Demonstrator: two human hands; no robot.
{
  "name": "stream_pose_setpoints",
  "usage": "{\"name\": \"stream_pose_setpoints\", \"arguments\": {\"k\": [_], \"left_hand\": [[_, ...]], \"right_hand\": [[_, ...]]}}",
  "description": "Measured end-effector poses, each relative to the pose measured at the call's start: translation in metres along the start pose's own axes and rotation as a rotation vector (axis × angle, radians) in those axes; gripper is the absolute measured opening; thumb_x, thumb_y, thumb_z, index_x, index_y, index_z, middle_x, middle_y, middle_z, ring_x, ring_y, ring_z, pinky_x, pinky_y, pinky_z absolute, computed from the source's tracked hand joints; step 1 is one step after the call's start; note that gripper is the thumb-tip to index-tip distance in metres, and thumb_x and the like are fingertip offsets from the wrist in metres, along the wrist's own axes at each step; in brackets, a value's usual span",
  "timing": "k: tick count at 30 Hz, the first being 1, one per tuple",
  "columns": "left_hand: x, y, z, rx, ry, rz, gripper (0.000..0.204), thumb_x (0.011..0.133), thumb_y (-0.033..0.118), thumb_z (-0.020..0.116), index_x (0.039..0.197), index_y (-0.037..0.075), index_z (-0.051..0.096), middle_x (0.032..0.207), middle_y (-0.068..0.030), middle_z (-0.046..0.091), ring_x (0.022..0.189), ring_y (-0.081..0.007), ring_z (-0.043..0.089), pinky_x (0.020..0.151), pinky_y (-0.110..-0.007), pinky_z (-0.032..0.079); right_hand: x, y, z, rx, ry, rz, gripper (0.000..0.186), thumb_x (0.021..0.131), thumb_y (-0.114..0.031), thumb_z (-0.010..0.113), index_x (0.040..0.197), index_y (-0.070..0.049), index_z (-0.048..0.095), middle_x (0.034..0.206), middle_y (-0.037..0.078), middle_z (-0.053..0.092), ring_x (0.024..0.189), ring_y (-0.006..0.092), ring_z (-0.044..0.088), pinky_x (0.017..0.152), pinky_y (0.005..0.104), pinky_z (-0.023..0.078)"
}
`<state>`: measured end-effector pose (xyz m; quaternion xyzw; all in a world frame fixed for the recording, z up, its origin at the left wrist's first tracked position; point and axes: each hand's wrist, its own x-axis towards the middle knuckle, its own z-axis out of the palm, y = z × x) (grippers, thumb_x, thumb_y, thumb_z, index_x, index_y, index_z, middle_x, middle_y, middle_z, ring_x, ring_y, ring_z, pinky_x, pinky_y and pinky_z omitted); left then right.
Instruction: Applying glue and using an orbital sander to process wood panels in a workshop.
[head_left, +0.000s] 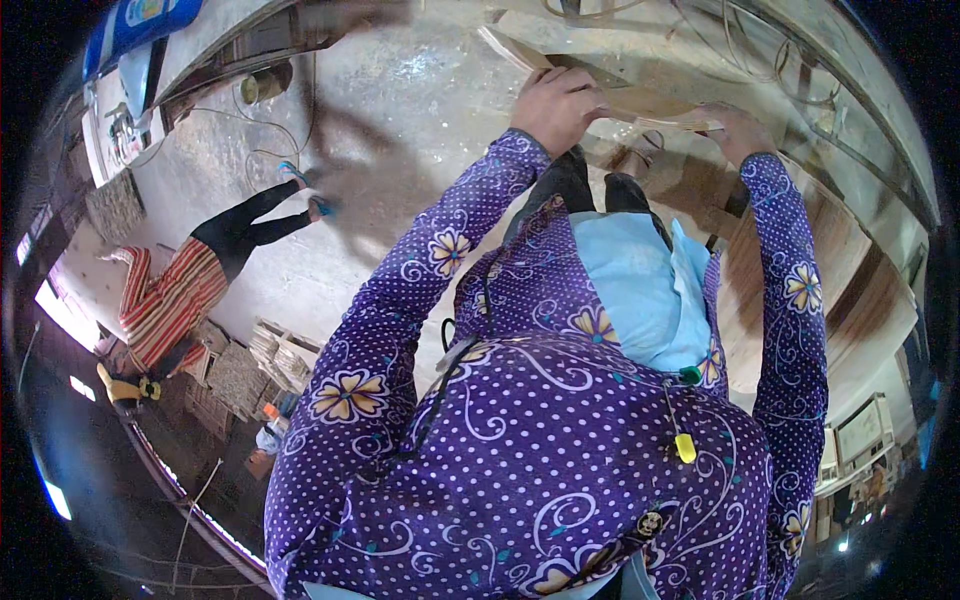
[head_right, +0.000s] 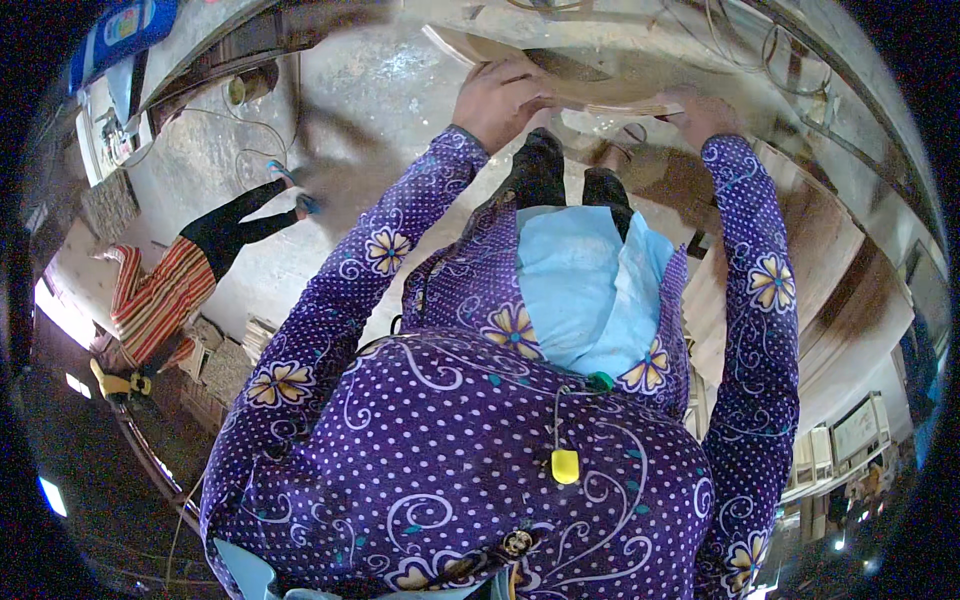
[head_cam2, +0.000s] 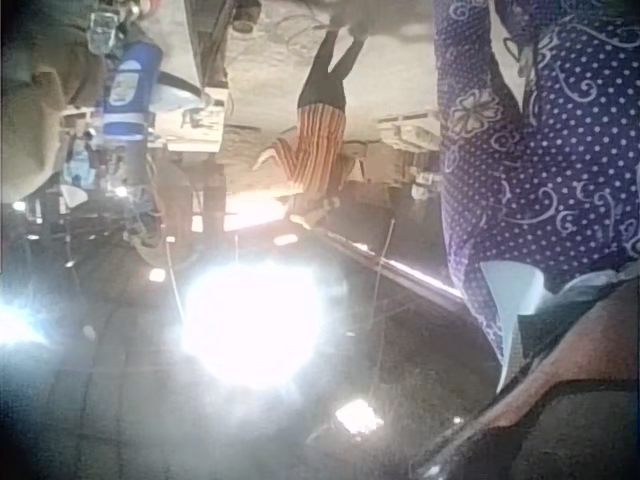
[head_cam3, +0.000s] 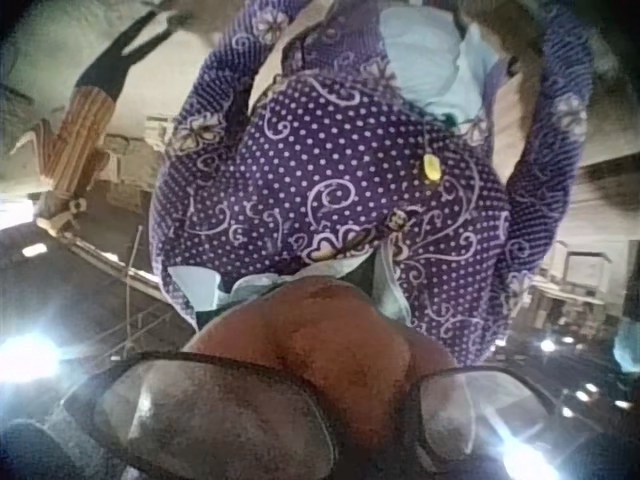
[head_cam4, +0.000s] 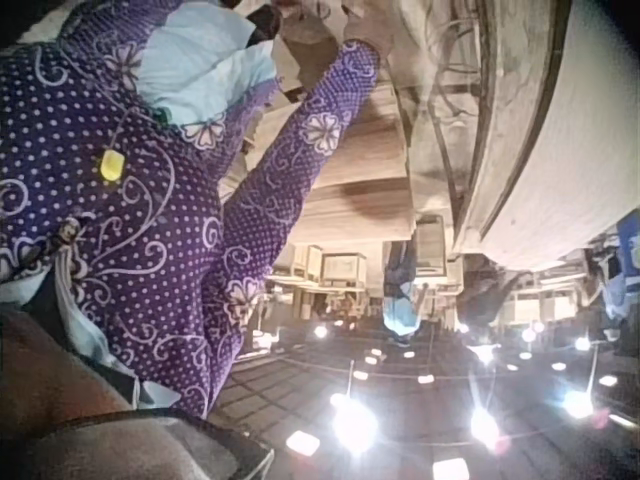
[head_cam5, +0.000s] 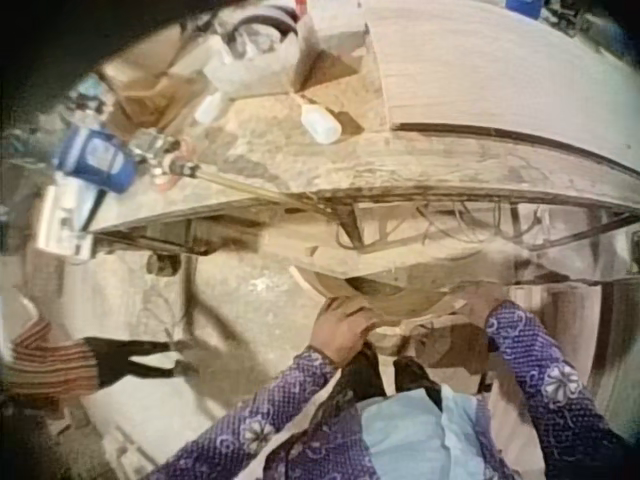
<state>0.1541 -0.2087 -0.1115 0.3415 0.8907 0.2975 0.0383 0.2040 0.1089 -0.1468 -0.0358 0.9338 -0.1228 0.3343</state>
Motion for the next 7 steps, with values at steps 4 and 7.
{"name": "stream_pose_setpoints", "arguments": {"k": [4, 7], "left_hand": [[0.012, -0.005, -0.004, 0.010, -0.130, -0.029, 0.011, 0.075, 0.028, 0.067, 0.080, 0.018, 0.070, 0.087, 0.0007, 0.061, 0.095, -0.0212, 0.058, 0.087, -0.038, 0.044], [0.019, -0.007, -0.010, -0.081, -0.338, -0.081, 0.015, 0.078, 0.030, 0.063, 0.083, 0.018, 0.070, 0.092, -0.0004, 0.062, 0.100, -0.0228, 0.056, 0.090, -0.040, 0.043]], "right_hand": [[0.001, -0.007, -0.007, 0.018, -0.009, -0.059, 0.038, 0.081, -0.014, 0.062, 0.118, -0.016, 0.059, 0.127, 0.006, 0.056, 0.113, 0.0281, 0.054, 0.099, 0.0374, 0.043], [0.003, -0.004, -0.001, 0.010, -0.043, 0.049, 0.040, 0.080, -0.013, 0.062, 0.120, -0.016, 0.058, 0.129, 0.008, 0.055, 0.116, 0.0274, 0.053, 0.100, 0.0375, 0.042]]}}
